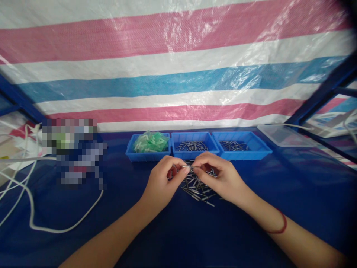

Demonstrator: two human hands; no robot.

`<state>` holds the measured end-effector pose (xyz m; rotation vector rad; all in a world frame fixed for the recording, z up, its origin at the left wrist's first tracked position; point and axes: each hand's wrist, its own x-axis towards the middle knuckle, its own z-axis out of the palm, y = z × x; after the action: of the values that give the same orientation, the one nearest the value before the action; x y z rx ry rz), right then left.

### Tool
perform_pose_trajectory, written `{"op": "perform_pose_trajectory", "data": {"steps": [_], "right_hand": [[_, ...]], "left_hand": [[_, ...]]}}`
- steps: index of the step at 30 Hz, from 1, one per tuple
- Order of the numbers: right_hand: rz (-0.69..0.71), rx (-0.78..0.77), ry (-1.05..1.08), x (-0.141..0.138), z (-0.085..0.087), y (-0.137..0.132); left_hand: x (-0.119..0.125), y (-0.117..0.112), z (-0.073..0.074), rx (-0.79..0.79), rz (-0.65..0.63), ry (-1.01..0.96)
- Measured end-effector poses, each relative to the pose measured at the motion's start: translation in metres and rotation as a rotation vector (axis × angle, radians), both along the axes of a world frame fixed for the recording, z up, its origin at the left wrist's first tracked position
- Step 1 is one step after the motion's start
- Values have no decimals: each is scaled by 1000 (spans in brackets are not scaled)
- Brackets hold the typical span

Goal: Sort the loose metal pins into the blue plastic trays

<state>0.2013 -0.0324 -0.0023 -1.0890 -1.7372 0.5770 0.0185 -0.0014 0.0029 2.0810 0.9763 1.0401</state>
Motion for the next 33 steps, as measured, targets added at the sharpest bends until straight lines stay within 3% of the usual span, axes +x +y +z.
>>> {"op": "perform_pose_trajectory", "data": {"steps": [6,9,14,18,23,33], "right_hand": [[-9,56,-61,7,2,6],[-238,112,-129,28,6,14],[-720,153,-312,83,10,24],[-880,118,-459,109,8,28],[-883,238,-568,105,6,32],[-484,290,-509,42,3,17]], "left_hand": [[-2,2,1,1,-10,61],[-4,4,3,37,-66,188],[-8,4,4,206,-313,473],[-9,4,-3,243,-389,602],[-8,7,-8,264,-394,692],[-1,0,-7,315,-278,730]]}}
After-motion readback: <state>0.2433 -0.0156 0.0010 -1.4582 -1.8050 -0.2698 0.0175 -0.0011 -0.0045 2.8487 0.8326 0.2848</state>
